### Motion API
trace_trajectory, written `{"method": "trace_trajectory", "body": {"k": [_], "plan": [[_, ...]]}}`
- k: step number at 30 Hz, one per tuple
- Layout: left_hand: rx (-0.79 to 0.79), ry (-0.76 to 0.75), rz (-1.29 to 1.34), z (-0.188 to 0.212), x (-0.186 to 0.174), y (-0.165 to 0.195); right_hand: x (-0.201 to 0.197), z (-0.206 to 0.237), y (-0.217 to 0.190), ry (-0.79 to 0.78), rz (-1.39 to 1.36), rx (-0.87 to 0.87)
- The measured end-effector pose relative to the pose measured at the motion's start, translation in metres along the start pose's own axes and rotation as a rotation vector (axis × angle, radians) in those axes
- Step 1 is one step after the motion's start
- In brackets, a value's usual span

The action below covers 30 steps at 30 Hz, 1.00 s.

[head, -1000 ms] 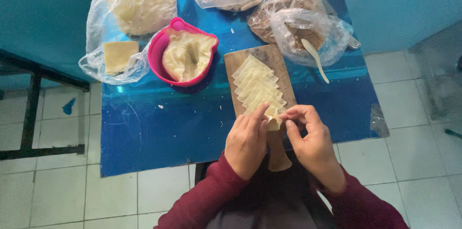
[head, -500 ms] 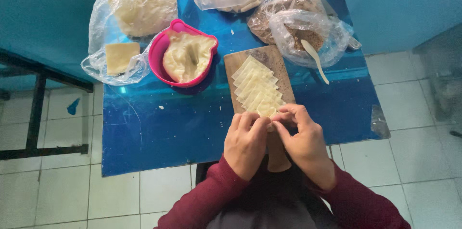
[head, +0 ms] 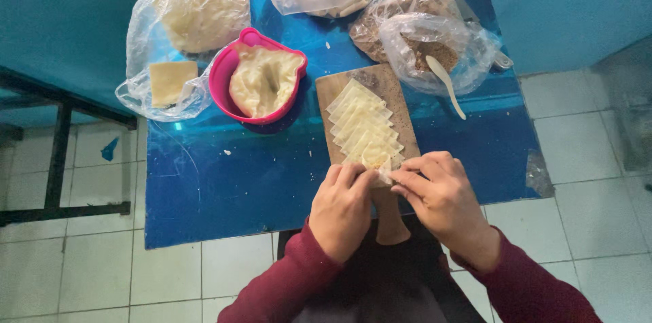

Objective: The person wraps filled pastries at a blue table. They take square dough wrappers, spoon filling from a plastic bag onto a wrapper, fold it into a triangle, press the edges closed, and stack the folded pieces on a wooden board, repeating the cycle.

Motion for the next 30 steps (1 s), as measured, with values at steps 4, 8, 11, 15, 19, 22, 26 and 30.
{"method": "trace_trajectory", "body": {"k": [4, 8, 11, 15, 19, 22, 26, 30], "plan": [[-0.024, -0.001, 0.064, 0.0, -0.004, 0.0, -0.004, -0.002, 0.001, 0.001, 0.014, -0.029], [-0.056, 0.048, 0.119, 0.0, -0.005, 0.0, 0.001, -0.002, 0.006, 0.012, -0.108, 0.024], [-0.064, 0.06, 0.123, 0.0, -0.004, -0.001, 0.008, 0.0, 0.008, 0.013, -0.17, 0.05], [-0.041, 0.078, 0.111, -0.001, -0.003, -0.001, 0.014, 0.001, 0.008, 0.004, -0.183, 0.05], [-0.027, 0.066, 0.079, 0.0, -0.003, -0.001, 0.013, 0.002, 0.004, 0.001, -0.164, 0.003], [-0.022, 0.025, 0.033, 0.001, -0.001, -0.001, 0.011, 0.003, 0.001, -0.007, -0.072, -0.041], [0.022, -0.008, -0.021, 0.003, 0.0, 0.0, 0.009, 0.004, -0.002, -0.029, -0.011, -0.054], [0.058, -0.049, -0.059, 0.003, -0.001, -0.001, 0.005, 0.002, 0.0, -0.055, 0.034, -0.097]]}}
Point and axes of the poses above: each hand's wrist, its own z-axis away from the middle knuckle, its own x-axis out of the palm, y = z × x, the point moved 3 cm from there along -z, towards the middle knuckle, and after that the axes turned 8 degrees about x, right-handed, at the moved point
